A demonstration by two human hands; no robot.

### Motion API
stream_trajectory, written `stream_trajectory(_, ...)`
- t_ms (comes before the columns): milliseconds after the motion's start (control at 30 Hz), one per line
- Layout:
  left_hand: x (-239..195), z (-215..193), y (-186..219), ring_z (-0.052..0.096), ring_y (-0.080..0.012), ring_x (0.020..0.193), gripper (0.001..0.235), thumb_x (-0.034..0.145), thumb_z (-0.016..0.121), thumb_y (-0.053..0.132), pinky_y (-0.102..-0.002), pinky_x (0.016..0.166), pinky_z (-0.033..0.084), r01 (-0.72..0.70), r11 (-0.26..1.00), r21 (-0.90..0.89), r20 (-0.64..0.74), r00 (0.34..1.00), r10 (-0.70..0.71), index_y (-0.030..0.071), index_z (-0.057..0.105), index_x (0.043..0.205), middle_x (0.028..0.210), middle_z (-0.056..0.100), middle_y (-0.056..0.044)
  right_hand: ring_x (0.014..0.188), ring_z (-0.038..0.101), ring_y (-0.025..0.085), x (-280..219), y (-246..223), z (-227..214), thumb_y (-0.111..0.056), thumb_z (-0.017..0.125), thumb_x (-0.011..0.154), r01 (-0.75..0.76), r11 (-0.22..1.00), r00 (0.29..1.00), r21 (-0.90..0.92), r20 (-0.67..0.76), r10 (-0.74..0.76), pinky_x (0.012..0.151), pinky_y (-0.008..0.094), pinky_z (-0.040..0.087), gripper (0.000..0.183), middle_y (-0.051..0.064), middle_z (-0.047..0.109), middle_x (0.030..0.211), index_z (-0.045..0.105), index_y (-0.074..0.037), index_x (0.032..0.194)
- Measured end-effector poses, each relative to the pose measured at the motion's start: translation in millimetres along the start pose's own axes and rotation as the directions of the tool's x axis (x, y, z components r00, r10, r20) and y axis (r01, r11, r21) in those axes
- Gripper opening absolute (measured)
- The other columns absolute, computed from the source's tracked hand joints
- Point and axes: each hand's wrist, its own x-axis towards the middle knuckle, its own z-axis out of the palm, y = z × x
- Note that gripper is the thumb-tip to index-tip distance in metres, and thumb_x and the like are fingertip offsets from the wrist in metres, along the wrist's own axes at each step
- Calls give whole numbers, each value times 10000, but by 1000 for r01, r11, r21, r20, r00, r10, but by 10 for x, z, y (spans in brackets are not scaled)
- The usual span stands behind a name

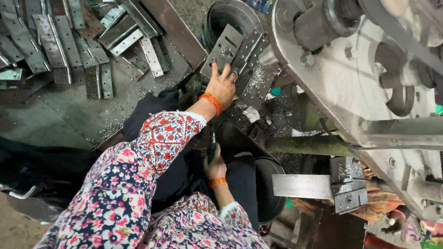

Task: The person places metal brackets into a industrial machine to have holes drilled, one by one, and then moves the processed brackets aside.

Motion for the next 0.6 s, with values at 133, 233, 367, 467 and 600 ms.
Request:
stream_trajectory(133, -27, 316, 56, 370, -376, 1387, 323, 866, 670, 369, -767, 1076, 256, 14, 998, -65, -274, 961, -32, 140, 811, 1044, 1359, 606, -57, 802, 729, 433, 72, -122, -114, -354, 689, 896, -97, 995, 987, 13, 130, 94, 702, 520, 594, 820, 247, 736, 947, 285, -151, 1580)
stream_trajectory(233, -7, 430, 59, 390, -372, 1381, 303, 876, 662, 358, -737, 1073, 288, 25, 990, -140, -269, 961, -62, 141, 811, 1027, 1317, 641, -36, 856, 711, 459, 154, -250, -385, -356, 720, 868, -121, 991, 977, 58, 181, 109, 728, 538, 585, 829, 268, 720, 991, 314, -147, 1560)
stream_trajectory(367, 38, 510, 28, 407, -353, 1369, 272, 885, 629, 296, -735, 1074, 293, 35, 994, -108, -287, 956, -65, 153, 810, 1029, 1250, 665, 5, 921, 718, 455, 348, -429, -1035, -361, 743, 834, -142, 990, 958, -22, 248, 143, 796, 538, 589, 822, 270, 732, 1027, 366, -165, 1538)
stream_trajectory(467, 216, 568, 74, 417, -344, 1365, 267, 899, 607, 279, -729, 1081, 276, 63, 991, -119, -317, 943, -98, 153, 811, 1014, 1278, 664, 13, 935, 717, 465, 448, -387, -1264, -325, 742, 839, -40, 998, 972, -38, 230, 48, 815, 534, 595, 796, 291, 726, 1032, 396, -126, 1528)
stream_trajectory(600, 349, 555, 46, 411, -341, 1385, 260, 928, 595, 261, -734, 1086, 252, 105, 986, -127, -270, 953, -136, 151, 809, 1025, 1308, 661, -8, 825, 701, 482, 290, -271, -768, -384, 741, 832, 2, 1000, 990, -3, 143, -1, 727, 547, 583, 855, 281, 724, 932, 358, -121, 1549)
